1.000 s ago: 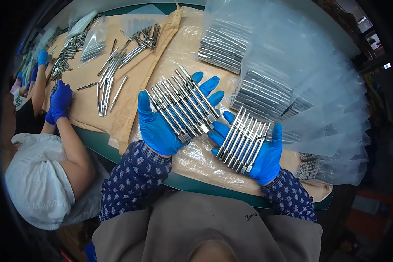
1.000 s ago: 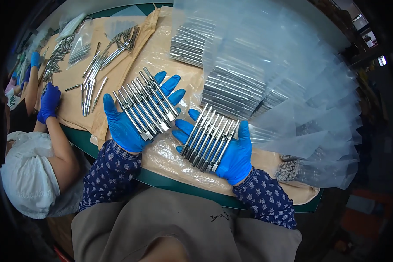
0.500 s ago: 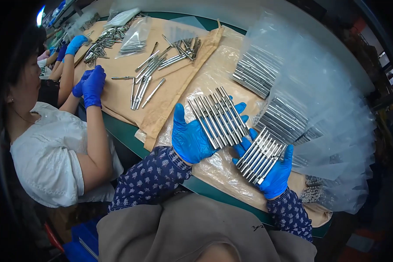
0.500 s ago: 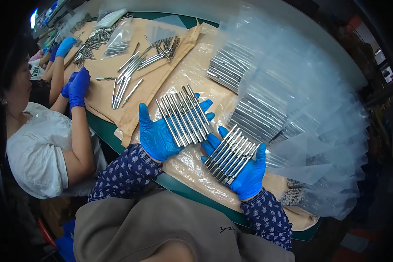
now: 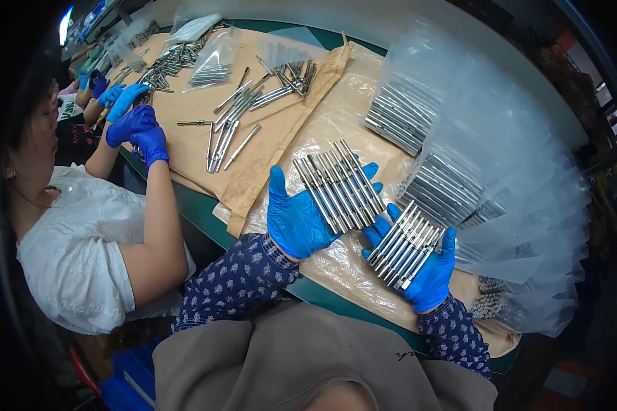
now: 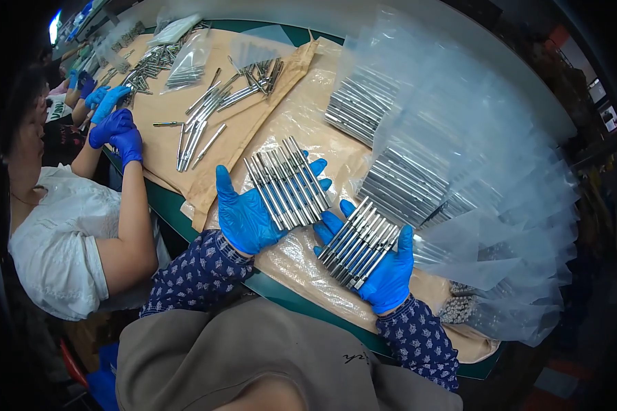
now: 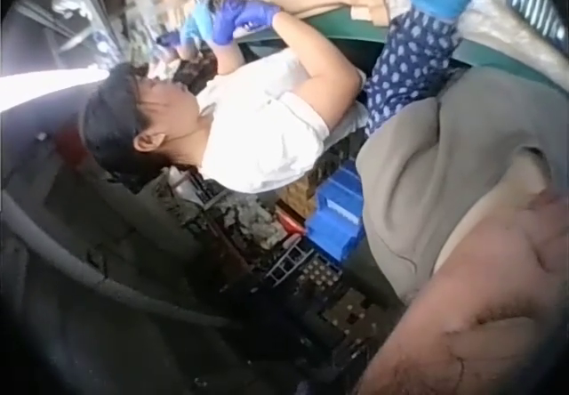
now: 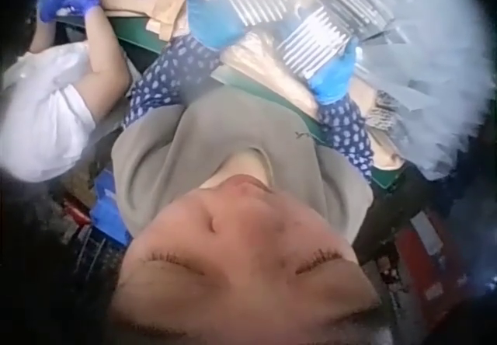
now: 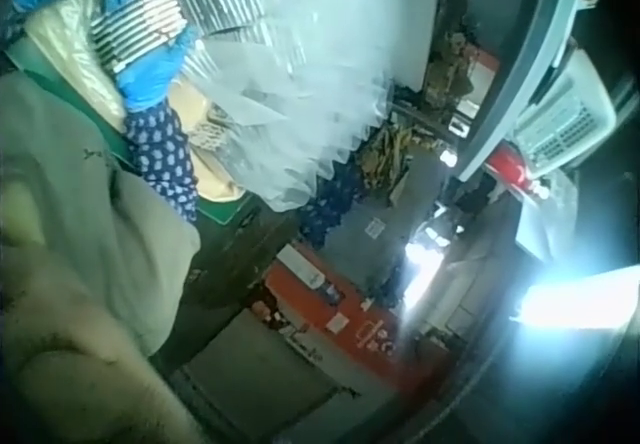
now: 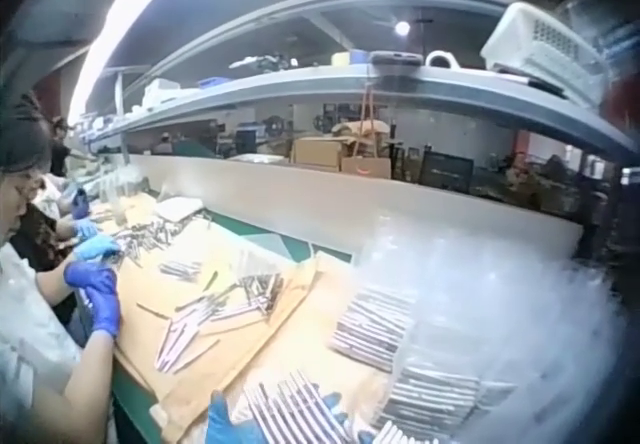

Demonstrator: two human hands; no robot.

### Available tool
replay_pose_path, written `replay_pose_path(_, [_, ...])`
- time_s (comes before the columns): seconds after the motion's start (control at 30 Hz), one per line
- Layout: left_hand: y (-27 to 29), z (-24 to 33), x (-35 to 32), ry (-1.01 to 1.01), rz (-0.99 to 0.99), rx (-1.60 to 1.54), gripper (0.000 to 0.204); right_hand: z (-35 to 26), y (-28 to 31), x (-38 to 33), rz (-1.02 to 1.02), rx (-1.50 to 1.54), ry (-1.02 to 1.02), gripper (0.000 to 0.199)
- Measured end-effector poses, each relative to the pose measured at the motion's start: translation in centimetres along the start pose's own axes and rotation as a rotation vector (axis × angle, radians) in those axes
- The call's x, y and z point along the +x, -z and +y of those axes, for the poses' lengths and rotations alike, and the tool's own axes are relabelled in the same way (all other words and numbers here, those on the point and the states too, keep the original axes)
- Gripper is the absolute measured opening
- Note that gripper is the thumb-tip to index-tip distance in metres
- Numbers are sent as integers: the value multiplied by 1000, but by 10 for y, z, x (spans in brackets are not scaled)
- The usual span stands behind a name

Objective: Counting small metal rods and packaging them into plastic bags using hands and pliers.

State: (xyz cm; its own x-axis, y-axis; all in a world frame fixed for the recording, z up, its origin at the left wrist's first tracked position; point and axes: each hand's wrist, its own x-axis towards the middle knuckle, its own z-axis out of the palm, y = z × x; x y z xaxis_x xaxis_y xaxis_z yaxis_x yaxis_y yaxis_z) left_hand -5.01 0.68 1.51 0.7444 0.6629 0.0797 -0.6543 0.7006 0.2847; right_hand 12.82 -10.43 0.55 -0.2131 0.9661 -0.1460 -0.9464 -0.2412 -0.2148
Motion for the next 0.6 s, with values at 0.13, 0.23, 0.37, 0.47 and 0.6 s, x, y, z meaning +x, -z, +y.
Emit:
replay_pose_path(0.13, [-2, 0, 3, 15, -52, -57, 120, 1, 0, 0, -2, 12, -25, 97])
replay_pose_path(0.23, [-2, -2, 13, 43, -36, 5, 119, 1, -1, 0, 6, 0, -26, 98])
replay_pose_path(0.37, [2, 0, 14, 60, 28, 4, 114, 1, -2, 2, 20, -17, -32, 98])
replay_pose_path(0.47, [1, 0, 9, 52, 67, 14, 112, 0, -1, 0, 11, -7, -41, 97])
replay_pose_path(0.6, [1, -1, 6, 41, 31, -26, 113, -1, -1, 2, 28, -39, -34, 97])
